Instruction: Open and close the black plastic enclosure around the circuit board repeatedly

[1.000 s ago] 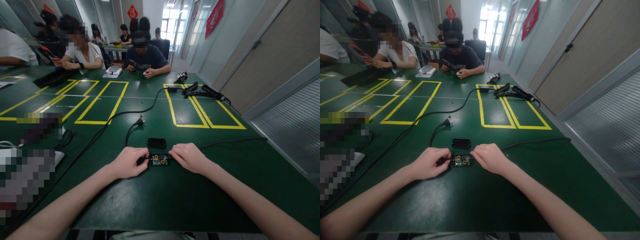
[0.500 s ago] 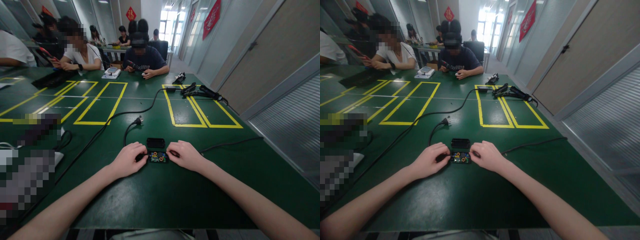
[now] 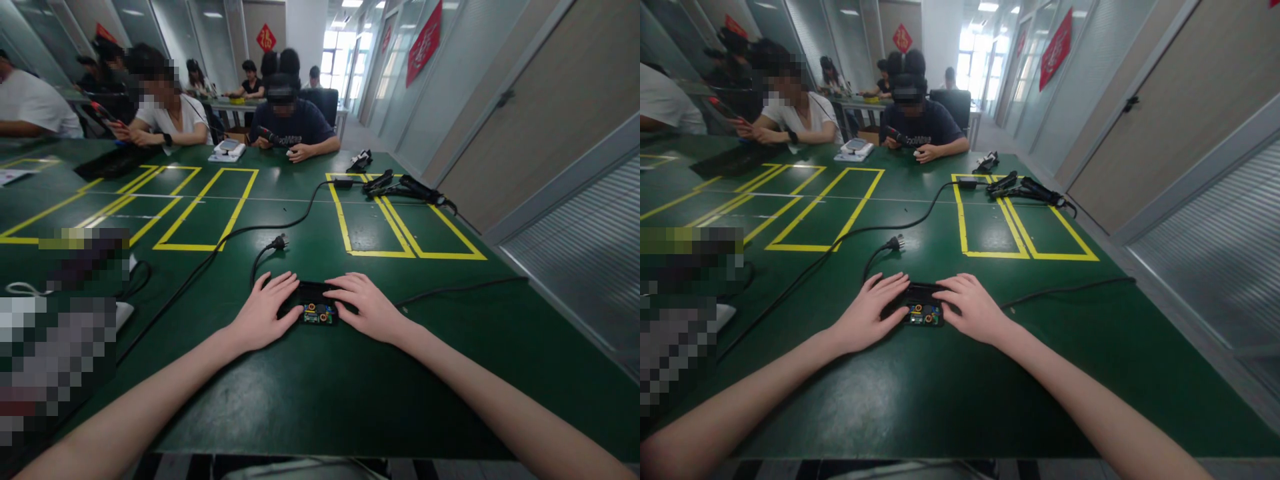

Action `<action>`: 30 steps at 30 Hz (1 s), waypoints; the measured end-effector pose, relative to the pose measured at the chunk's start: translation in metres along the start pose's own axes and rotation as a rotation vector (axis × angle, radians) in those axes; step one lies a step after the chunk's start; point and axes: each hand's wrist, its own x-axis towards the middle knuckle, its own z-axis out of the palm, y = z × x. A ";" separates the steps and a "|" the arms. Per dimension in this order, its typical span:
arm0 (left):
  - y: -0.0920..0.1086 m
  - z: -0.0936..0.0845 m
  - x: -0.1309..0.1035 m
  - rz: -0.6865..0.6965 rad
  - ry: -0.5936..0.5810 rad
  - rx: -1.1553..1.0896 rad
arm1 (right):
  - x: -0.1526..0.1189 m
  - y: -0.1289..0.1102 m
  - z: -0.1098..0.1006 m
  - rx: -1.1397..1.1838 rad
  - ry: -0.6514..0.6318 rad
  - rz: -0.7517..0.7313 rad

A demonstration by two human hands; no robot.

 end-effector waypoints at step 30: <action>0.009 0.000 -0.005 0.170 0.018 -0.157 | 0.001 -0.024 0.003 0.153 0.142 -0.157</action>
